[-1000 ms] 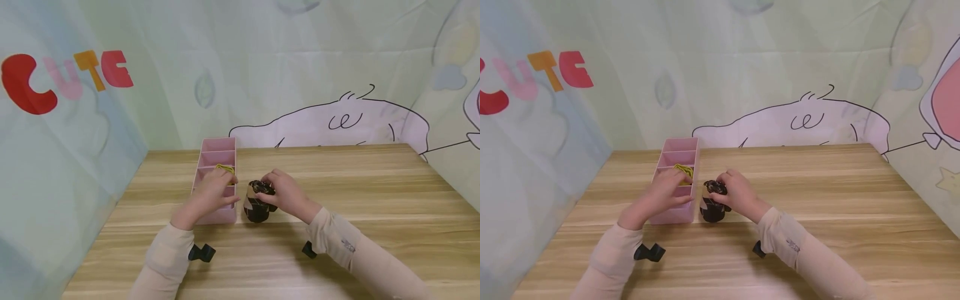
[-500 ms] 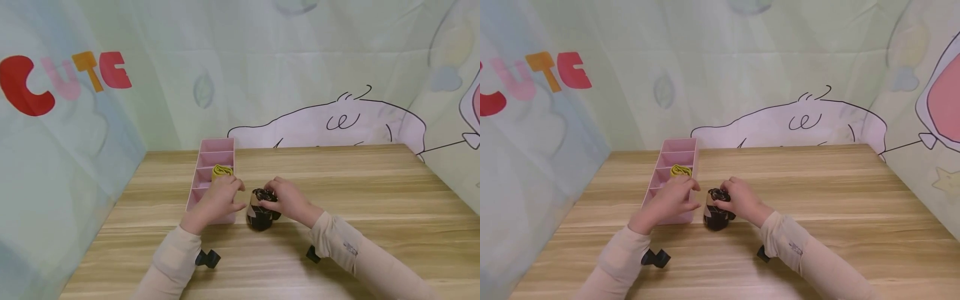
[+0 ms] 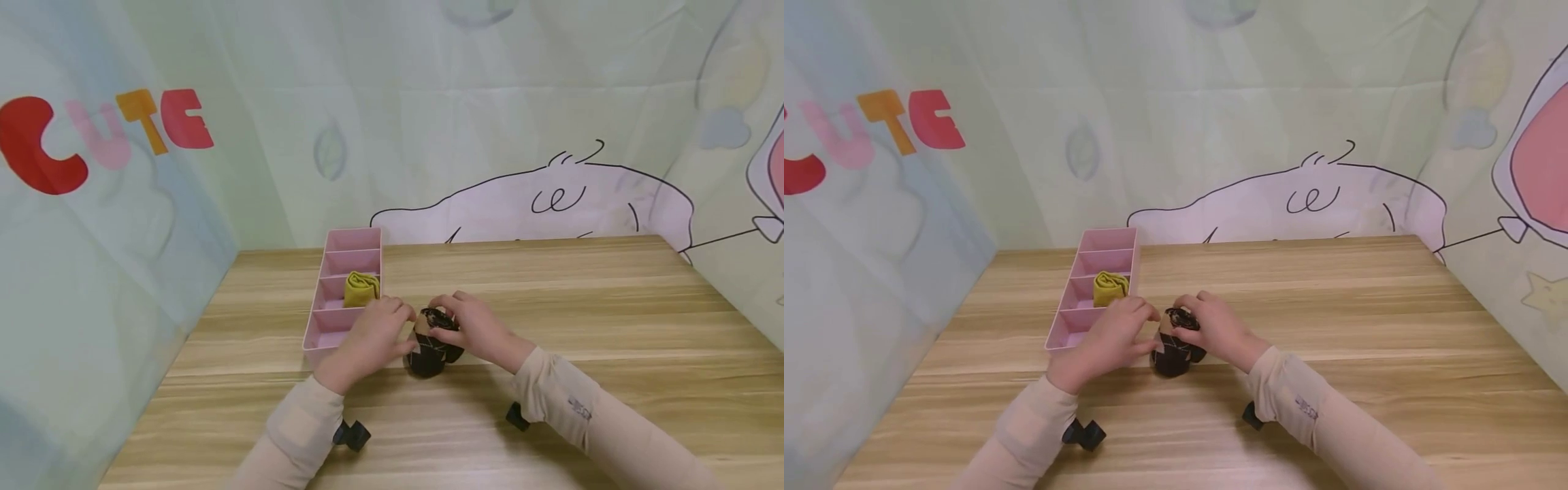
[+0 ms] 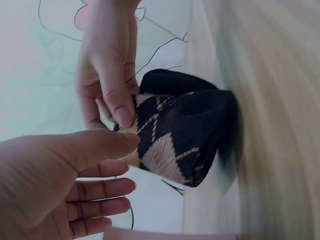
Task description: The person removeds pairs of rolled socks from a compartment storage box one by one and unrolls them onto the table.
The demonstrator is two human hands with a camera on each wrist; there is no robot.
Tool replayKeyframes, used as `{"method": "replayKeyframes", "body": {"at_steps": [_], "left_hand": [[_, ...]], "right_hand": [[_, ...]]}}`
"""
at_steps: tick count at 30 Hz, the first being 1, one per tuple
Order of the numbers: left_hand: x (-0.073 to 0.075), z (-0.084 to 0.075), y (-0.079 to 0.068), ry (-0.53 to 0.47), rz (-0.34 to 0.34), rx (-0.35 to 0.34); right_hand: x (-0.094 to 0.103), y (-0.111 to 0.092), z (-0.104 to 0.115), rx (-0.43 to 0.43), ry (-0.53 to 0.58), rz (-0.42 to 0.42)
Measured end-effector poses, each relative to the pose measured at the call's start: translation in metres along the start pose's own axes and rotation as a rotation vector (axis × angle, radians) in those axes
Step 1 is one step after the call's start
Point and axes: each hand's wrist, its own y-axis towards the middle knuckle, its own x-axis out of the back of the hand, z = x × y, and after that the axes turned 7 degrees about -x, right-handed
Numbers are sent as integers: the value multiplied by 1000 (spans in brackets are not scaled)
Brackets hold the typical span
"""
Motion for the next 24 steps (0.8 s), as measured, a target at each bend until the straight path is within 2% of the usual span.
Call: {"method": "replayKeyframes", "body": {"at_steps": [10,15,24], "left_hand": [[-12,-12,3,59,-104,16],[-18,-18,4,89,-158,24],[-31,-27,5,94,-203,53]], "right_hand": [[0,-3,-6,-37,4,4],[2,-5,-8,-100,9,31],[4,-9,-15,-170,45,69]]}}
